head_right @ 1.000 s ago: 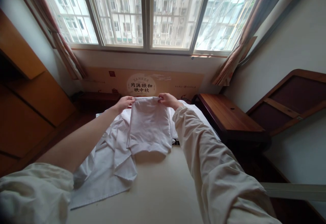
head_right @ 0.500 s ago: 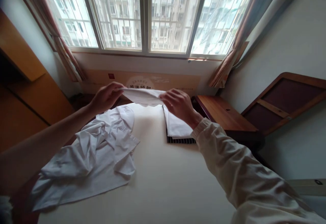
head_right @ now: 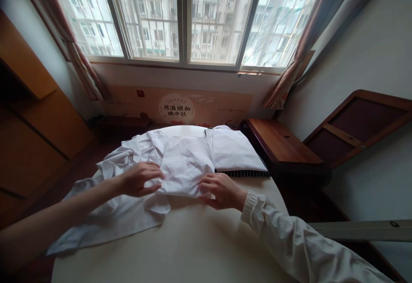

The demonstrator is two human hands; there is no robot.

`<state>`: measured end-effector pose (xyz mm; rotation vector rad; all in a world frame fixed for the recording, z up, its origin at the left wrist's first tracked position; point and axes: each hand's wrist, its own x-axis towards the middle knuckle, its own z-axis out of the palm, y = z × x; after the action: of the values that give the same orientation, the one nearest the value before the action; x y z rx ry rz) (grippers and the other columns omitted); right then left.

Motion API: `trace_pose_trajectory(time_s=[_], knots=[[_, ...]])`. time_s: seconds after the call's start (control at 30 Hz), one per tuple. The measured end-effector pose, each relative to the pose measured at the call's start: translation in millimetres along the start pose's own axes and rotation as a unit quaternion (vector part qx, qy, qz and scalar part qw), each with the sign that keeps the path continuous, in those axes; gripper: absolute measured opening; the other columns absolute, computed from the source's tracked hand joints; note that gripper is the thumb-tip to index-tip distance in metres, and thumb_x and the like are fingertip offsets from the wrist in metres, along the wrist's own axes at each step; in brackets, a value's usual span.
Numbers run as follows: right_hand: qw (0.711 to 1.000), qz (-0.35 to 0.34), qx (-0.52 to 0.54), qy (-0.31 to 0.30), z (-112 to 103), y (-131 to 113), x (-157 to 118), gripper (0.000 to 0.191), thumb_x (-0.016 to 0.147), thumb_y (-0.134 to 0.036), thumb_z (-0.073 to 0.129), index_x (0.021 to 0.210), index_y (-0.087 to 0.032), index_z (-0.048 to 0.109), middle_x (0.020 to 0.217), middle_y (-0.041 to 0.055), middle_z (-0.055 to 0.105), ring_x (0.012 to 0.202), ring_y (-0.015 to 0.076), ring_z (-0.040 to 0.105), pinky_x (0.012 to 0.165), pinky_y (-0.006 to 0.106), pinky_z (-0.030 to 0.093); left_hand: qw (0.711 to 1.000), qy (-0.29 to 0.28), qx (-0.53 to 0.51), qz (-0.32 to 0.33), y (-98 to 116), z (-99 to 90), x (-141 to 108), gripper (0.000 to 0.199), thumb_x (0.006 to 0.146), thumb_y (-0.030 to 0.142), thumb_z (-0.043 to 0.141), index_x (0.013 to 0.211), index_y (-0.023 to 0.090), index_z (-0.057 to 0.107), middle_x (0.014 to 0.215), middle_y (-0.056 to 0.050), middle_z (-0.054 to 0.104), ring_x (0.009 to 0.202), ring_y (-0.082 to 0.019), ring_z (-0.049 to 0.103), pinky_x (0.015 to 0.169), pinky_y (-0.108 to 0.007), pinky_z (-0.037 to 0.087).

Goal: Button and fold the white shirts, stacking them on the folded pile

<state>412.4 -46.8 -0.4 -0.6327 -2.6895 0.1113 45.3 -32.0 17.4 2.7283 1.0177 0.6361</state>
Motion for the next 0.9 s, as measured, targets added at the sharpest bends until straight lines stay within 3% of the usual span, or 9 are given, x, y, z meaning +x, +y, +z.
trace_pose_trajectory(time_s=[0.07, 0.13, 0.27, 0.4, 0.57, 0.63, 0.77, 0.9], knots=[[0.999, 0.034, 0.009, 0.012, -5.4, 9.8, 14.9, 0.025, 0.104, -0.036, 0.058, 0.121, -0.023, 0.072, 0.119, 0.0106, 0.076, 0.106, 0.0233, 0.072, 0.09, 0.037, 0.06, 0.998, -0.051, 0.018, 0.03, -3.4, 4.0, 24.1, 0.036, 0.102, 0.046, 0.056, 0.126, 0.026, 0.074, 0.125, -0.012, 0.077, 0.117, -0.027, 0.072, 0.107, -0.042, 0.055], [0.997, 0.071, 0.0, 0.031, -1.3, 22.9, 31.1, 0.037, 0.105, -0.037, 0.057, 0.138, -0.022, 0.066, 0.136, 0.0145, 0.07, 0.124, 0.0282, 0.067, 0.103, 0.045, 0.057, 0.996, -0.048, 0.043, 0.054, -8.3, 15.9, 49.6, 0.052, 0.102, 0.05, 0.056, 0.145, 0.023, 0.062, 0.146, -0.014, 0.067, 0.135, -0.029, 0.063, 0.118, -0.046, 0.046], [0.995, 0.099, -0.003, -0.018, 29.1, 48.2, 48.0, 0.069, 0.105, -0.052, 0.055, 0.164, -0.018, 0.042, 0.165, 0.0181, 0.047, 0.152, 0.0331, 0.046, 0.125, 0.055, 0.04, 0.992, -0.084, 0.077, 0.059, -23.9, 52.3, 78.0, 0.081, 0.098, 0.065, 0.055, 0.166, 0.023, 0.039, 0.169, -0.014, 0.042, 0.156, -0.031, 0.04, 0.13, -0.049, 0.025], [0.985, 0.164, -0.016, -0.054, 54.0, 59.9, 41.3, 0.084, 0.106, -0.067, 0.042, 0.168, -0.013, 0.032, 0.174, 0.0173, 0.03, 0.162, 0.0332, 0.028, 0.132, 0.054, 0.028, 0.989, -0.118, 0.089, -0.031, -44.2, 74.7, 73.7, 0.087, 0.099, 0.073, 0.046, 0.169, 0.022, 0.032, 0.174, -0.013, 0.031, 0.162, -0.032, 0.028, 0.131, -0.049, 0.017], [0.963, 0.257, -0.056, -0.053, 52.4, 48.8, 38.4, 0.094, 0.103, -0.078, 0.034, 0.166, -0.009, 0.037, 0.173, 0.0182, 0.03, 0.164, 0.0355, 0.022, 0.134, 0.053, 0.021, 0.98, -0.109, 0.123, -0.109, -47.9, 72.9, 65.9, 0.093, 0.099, 0.078, 0.039, 0.167, 0.013, 0.037, 0.174, -0.017, 0.031, 0.163, -0.035, 0.024, 0.133, -0.05, 0.01], [0.96, 0.267, -0.07, -0.05, 50.4, 38.7, 39.7, 0.097, 0.102, -0.079, 0.032, 0.165, -0.006, 0.038, 0.173, 0.0197, 0.029, 0.164, 0.0367, 0.02, 0.135, 0.053, 0.019, 0.981, -0.109, 0.125, -0.102, -40.0, 69.6, 63.5, 0.094, 0.101, 0.077, 0.036, 0.166, 0.01, 0.037, 0.173, -0.019, 0.03, 0.164, -0.033, 0.024, 0.133, -0.048, 0.008], [0.961, 0.265, -0.069, -0.045, 57.6, 21.0, 34.5, 0.101, 0.101, -0.082, 0.031, 0.167, -0.005, 0.033, 0.174, 0.0204, 0.026, 0.164, 0.0352, 0.02, 0.135, 0.05, 0.018, 0.987, -0.129, 0.087, -0.029, -26.2, 68.1, 49.3, 0.096, 0.101, 0.078, 0.033, 0.169, 0.011, 0.028, 0.177, -0.016, 0.021, 0.165, -0.029, 0.021, 0.134, -0.04, 0.009], [0.959, 0.273, -0.058, -0.045, 65.0, 18.2, 23.7, 0.101, 0.101, -0.081, 0.034, 0.168, -0.006, 0.03, 0.175, 0.0198, 0.025, 0.164, 0.0349, 0.02, 0.134, 0.05, 0.019, 0.988, -0.126, 0.081, -0.046, -30.6, 70.5, 32.5, 0.098, 0.099, 0.081, 0.036, 0.171, 0.014, 0.026, 0.177, -0.013, 0.019, 0.165, -0.031, 0.019, 0.133, -0.041, 0.011]])
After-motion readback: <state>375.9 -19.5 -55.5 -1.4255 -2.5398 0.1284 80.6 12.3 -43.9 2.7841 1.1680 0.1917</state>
